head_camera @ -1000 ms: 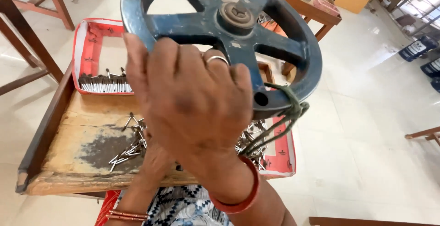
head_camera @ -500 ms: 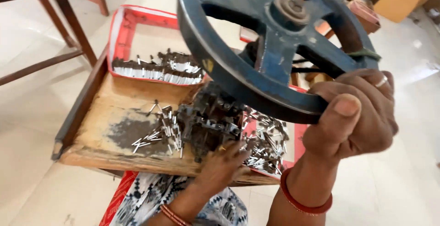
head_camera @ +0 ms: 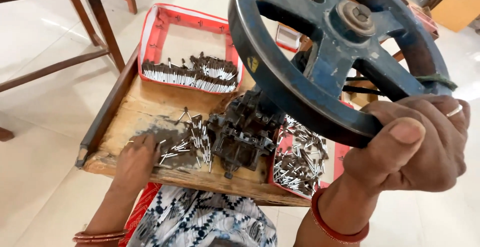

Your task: Operating a manual hand-cranked press to process or assemble small metal components.

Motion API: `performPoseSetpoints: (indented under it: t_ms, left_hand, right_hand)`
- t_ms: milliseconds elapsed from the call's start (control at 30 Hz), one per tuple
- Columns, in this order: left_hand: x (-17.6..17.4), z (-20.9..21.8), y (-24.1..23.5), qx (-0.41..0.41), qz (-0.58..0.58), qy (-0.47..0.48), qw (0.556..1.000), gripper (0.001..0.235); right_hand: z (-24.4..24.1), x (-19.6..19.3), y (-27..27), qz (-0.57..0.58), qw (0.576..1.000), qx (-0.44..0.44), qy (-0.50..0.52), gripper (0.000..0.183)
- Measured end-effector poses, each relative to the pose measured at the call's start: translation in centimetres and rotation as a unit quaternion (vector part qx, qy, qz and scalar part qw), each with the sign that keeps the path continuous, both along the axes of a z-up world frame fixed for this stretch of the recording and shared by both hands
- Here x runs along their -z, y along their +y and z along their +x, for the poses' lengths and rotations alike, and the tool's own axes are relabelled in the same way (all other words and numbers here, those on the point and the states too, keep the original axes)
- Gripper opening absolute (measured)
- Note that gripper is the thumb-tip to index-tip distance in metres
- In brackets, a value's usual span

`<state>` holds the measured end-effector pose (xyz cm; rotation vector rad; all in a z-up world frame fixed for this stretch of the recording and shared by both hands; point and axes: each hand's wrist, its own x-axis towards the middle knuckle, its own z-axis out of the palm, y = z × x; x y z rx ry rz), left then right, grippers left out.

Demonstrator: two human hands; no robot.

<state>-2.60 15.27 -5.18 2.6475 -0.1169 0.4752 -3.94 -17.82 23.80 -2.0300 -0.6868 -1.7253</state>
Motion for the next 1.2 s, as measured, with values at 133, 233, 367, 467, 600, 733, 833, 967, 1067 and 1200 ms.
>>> performPoseSetpoints:
  t_ms: [133, 233, 367, 467, 600, 733, 833, 967, 1067, 1200]
  left_hand:
    - [-4.1, 0.9, -6.2, -0.027, -0.130, 0.072, 0.989, 0.018]
    - [-5.1, 1.2, -12.5, 0.114, -0.245, -0.088, 0.959, 0.015]
    - [-4.0, 3.1, -16.4, 0.154, -0.221, -0.125, 0.955, 0.014]
    - [-3.3, 4.0, -17.4, 0.174, -0.184, -0.123, 0.960, 0.014]
    - [-4.7, 3.6, -17.1, 0.178, -0.171, -0.126, 0.961, 0.031]
    - [-5.6, 3.5, -15.7, 0.158, -0.072, -0.121, 0.977, 0.057]
    - [-4.7, 3.3, -15.1, 0.163, 0.014, -0.131, 0.978, 0.059]
    - [-4.1, 2.9, -15.4, 0.174, 0.056, -0.136, 0.974, 0.057]
    - [-3.9, 2.1, -15.5, 0.163, 0.084, -0.169, 0.969, 0.055]
    - [-4.3, 2.1, -15.2, 0.170, 0.073, -0.152, 0.971, 0.055]
  right_hand:
    - [0.6, -0.5, 0.9, 0.037, 0.999, -0.004, -0.027, 0.059]
    - [0.3, -1.0, 1.3, 0.045, 0.999, -0.001, -0.020, 0.058]
    - [0.1, -1.6, 1.3, 0.036, 0.999, 0.004, -0.009, 0.059]
    - [0.1, -1.9, 1.3, 0.027, 1.000, 0.006, -0.008, 0.061]
    - [0.0, -1.9, 1.1, 0.023, 1.000, 0.009, -0.002, 0.063]
    - [-0.2, -2.2, 1.3, 0.022, 1.000, 0.015, 0.004, 0.065]
    - [-0.3, -2.1, 1.4, 0.021, 1.000, 0.016, 0.012, 0.065]
    - [-0.1, -2.0, 1.1, 0.018, 1.000, 0.020, 0.005, 0.066]
    - [-0.1, -1.9, 1.5, 0.022, 1.000, 0.009, 0.000, 0.065]
    - [-0.1, -1.5, 1.5, 0.036, 0.999, 0.002, 0.007, 0.062]
